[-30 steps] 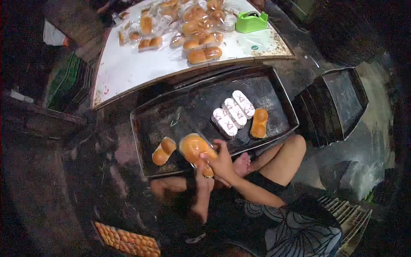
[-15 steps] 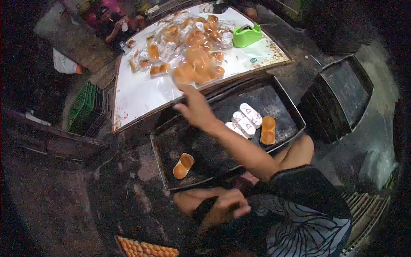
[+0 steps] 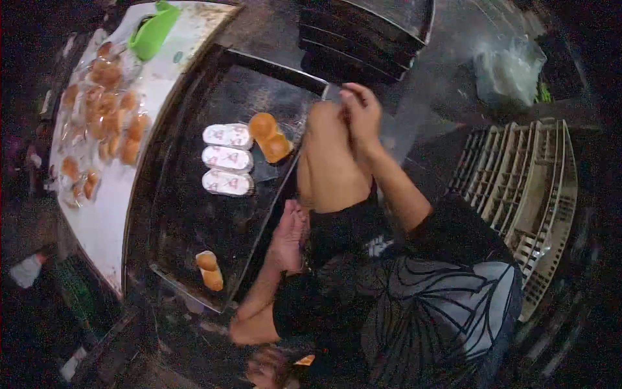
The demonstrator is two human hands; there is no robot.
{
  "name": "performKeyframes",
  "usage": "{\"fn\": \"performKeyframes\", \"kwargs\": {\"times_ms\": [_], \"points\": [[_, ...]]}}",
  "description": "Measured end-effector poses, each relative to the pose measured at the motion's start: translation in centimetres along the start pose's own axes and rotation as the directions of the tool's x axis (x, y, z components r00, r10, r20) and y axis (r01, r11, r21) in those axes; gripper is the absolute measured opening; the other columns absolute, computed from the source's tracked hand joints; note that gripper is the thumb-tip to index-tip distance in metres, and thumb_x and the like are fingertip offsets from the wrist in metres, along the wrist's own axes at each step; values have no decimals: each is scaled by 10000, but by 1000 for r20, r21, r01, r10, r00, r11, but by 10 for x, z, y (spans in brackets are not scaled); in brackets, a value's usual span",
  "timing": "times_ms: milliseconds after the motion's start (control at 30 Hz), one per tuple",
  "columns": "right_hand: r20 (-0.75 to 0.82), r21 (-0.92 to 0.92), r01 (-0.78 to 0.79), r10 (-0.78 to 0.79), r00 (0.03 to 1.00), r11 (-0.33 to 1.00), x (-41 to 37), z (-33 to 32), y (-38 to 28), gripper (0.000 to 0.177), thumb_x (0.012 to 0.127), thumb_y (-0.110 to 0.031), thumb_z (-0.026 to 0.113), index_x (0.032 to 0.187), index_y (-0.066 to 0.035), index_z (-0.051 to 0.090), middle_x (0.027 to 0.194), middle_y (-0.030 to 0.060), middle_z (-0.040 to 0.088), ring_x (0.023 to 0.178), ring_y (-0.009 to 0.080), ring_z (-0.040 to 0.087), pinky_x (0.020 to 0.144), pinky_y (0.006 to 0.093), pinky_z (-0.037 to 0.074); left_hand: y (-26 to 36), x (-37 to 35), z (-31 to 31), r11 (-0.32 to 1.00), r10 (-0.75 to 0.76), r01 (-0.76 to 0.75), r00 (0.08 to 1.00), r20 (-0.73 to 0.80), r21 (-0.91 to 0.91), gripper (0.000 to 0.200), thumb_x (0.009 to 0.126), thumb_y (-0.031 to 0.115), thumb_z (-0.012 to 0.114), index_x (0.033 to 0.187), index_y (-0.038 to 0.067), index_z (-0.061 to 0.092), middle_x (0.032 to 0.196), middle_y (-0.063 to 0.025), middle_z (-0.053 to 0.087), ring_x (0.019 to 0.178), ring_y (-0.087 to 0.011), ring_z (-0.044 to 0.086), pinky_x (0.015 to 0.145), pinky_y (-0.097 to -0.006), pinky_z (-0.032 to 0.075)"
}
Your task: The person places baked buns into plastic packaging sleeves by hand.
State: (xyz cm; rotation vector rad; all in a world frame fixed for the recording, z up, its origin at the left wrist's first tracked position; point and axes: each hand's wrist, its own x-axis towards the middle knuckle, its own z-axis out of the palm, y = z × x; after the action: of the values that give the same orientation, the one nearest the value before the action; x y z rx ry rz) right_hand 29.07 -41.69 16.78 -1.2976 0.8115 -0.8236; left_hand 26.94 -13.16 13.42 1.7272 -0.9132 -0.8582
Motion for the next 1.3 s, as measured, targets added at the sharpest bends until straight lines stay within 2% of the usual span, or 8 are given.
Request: {"fn": "performKeyframes", "kwargs": {"times_ms": [67,200,333,467,833,933,1200,1300], "points": [[-211,-212,46,-91,973,976,24,-64,72,218,776,-70,550,987,-16,540,822,25,552,650,84,476,581,218,400,18,7,-3,894,-171,68,965,-197,-443,417,782,203,573,1113,-6,429,975,-56,501,867,-150,493,830,-244,386],[-202,-286,-13,-48,978,958,5,-70,67,260,753,-36,558,1010,-26,527,891,27,551,633,79,458,575,220,391,47,-72,-81,785,-535,615,616,-579,-72,332,731,216,649,950,1,523,852,-66,561,790,-220,523,764,-310,403],[-112,-325,56,-97,989,944,12,-46,52,296,752,-48,564,1043,-35,511,942,34,545,734,88,468,669,218,400,-42,-16,-50,577,-264,593,786,-560,561,337,751,256,613,941,-9,527,917,-161,532,900,-315,496,770,-373,404],[-95,-311,162,-201,975,937,30,-47,44,276,771,-50,548,1042,-12,512,906,20,537,692,68,456,631,206,400,-70,-2,-28,524,-209,506,856,-473,685,294,733,187,599,943,-7,530,900,-162,515,896,-327,480,767,-404,404],[82,-481,271,-266,961,833,48,-89,32,317,736,-70,577,1041,-13,510,1018,115,510,832,177,538,705,270,449,-106,-9,-28,657,-75,489,800,-596,574,142,736,56,561,859,-15,552,866,-184,536,859,-357,487,757,-432,383],[237,-598,442,-380,894,669,56,-114,-20,333,741,-93,585,1049,-2,501,1055,138,485,894,238,532,762,292,445,-139,-20,-45,702,-319,569,789,-526,428,177,728,89,596,861,-26,576,893,-199,560,850,-351,517,757,-402,397],[89,-964,102,-63,994,245,-24,-265,-190,457,759,-322,583,1067,7,505,1015,176,550,965,304,523,831,364,409,-84,-35,-78,889,-457,453,877,-152,-58,291,774,134,593,1001,-45,563,901,-99,597,773,-187,556,707,-282,424],[-307,-951,-206,-626,717,232,-75,-343,-246,341,754,-306,569,973,-45,572,942,159,590,843,300,576,753,368,442,-138,-58,-99,946,-250,159,912,-326,-282,293,802,173,578,987,-54,560,864,-88,595,754,-163,558,680,-262,433]]}}
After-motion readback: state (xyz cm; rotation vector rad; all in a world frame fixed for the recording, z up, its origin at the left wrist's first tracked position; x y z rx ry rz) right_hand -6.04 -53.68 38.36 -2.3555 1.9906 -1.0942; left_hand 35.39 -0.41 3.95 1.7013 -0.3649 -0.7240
